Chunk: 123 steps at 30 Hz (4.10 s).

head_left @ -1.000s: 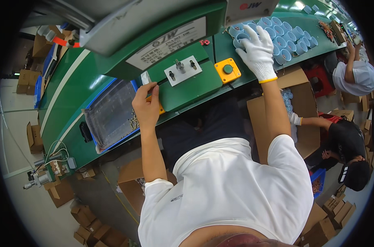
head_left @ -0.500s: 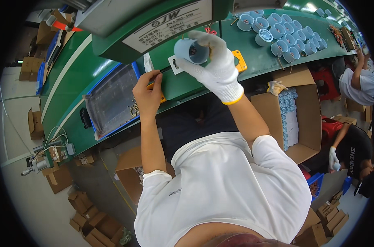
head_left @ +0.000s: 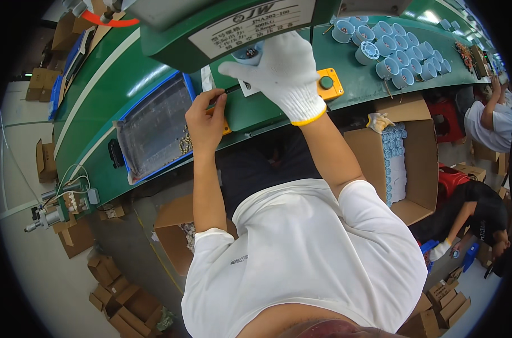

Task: Assembling small electronic components using a manual press machine on a production line.

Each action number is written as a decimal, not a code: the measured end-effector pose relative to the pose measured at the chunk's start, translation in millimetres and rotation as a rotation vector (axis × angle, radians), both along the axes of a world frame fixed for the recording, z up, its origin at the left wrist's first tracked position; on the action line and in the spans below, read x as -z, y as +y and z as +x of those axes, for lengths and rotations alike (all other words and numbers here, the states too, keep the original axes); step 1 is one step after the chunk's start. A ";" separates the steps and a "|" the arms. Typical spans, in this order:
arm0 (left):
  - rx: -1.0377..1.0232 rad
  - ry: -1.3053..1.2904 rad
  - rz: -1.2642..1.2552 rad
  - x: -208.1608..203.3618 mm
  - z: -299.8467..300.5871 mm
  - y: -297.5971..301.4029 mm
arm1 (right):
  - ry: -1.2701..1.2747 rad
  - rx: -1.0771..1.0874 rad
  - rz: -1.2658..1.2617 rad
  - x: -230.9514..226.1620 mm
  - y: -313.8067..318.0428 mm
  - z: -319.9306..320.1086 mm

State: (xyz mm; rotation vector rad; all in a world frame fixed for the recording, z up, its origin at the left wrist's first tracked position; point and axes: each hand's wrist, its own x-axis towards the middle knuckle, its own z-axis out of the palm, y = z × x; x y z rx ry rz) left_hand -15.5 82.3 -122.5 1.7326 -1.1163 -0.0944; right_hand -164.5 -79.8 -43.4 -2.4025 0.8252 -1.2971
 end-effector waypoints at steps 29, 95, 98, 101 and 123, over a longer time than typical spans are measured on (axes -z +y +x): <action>-0.163 -0.336 -0.052 19.1 -4.2 54.6 | -0.632 -0.132 0.226 138.1 -32.3 -113.6; 0.316 -0.027 0.291 -117.3 1.6 -62.3 | -0.401 -0.083 0.150 128.4 -39.4 -117.2; 0.096 -0.016 0.169 -61.9 10.5 -0.8 | -0.359 -0.078 0.040 126.9 -40.2 -123.1; -0.071 -0.352 0.152 -12.3 -7.0 40.9 | -0.325 -0.083 -0.038 129.6 -45.7 -123.2; -0.149 -0.056 0.666 0.2 85.0 125.1 | -0.313 -0.108 0.011 125.6 -43.6 -122.0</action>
